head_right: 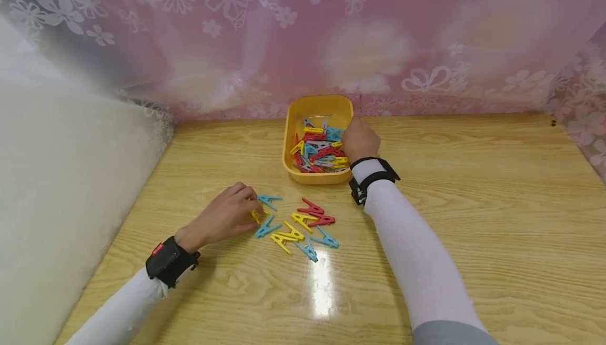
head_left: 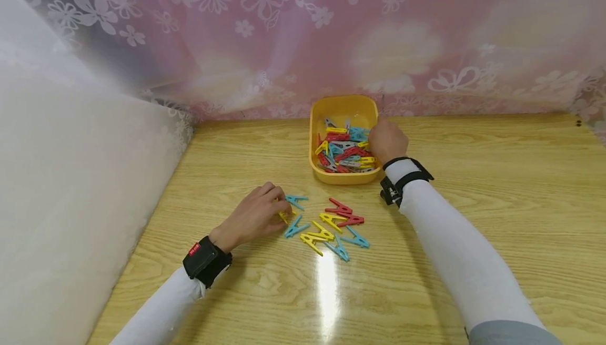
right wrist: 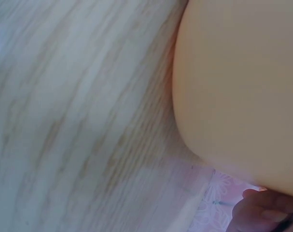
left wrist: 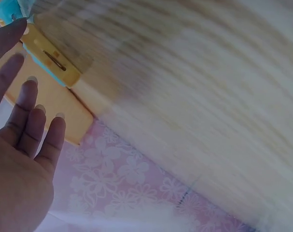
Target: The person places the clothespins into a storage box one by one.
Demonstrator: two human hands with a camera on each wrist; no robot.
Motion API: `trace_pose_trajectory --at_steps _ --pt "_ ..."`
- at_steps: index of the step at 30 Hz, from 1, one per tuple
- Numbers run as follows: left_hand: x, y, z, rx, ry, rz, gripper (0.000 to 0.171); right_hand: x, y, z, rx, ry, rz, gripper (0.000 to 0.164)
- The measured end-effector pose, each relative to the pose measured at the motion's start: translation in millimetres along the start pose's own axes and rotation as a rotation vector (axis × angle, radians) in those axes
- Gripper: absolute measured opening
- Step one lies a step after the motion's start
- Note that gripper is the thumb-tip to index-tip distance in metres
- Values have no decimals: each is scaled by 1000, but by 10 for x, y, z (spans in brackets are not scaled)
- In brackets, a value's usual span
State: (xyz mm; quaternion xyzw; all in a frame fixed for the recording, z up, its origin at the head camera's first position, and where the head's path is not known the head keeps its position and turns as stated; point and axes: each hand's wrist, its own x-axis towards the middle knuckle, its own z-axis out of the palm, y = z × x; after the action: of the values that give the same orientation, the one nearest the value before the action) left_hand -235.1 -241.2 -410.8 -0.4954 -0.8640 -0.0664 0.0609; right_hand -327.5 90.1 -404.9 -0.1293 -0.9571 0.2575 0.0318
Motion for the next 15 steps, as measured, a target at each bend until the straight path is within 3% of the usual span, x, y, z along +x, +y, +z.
trace_pose_trajectory --at_steps 4,10,15 --pt "29 -5 -17 -1 -18 -20 31 -8 4 3 1 2 -1 34" --pt "68 -17 -35 -29 -77 -30 28 -9 4 18 3 -5 9 33" --pt "145 -59 -61 -53 -85 -22 26 -6 -12 -5 4 -4 15 32"
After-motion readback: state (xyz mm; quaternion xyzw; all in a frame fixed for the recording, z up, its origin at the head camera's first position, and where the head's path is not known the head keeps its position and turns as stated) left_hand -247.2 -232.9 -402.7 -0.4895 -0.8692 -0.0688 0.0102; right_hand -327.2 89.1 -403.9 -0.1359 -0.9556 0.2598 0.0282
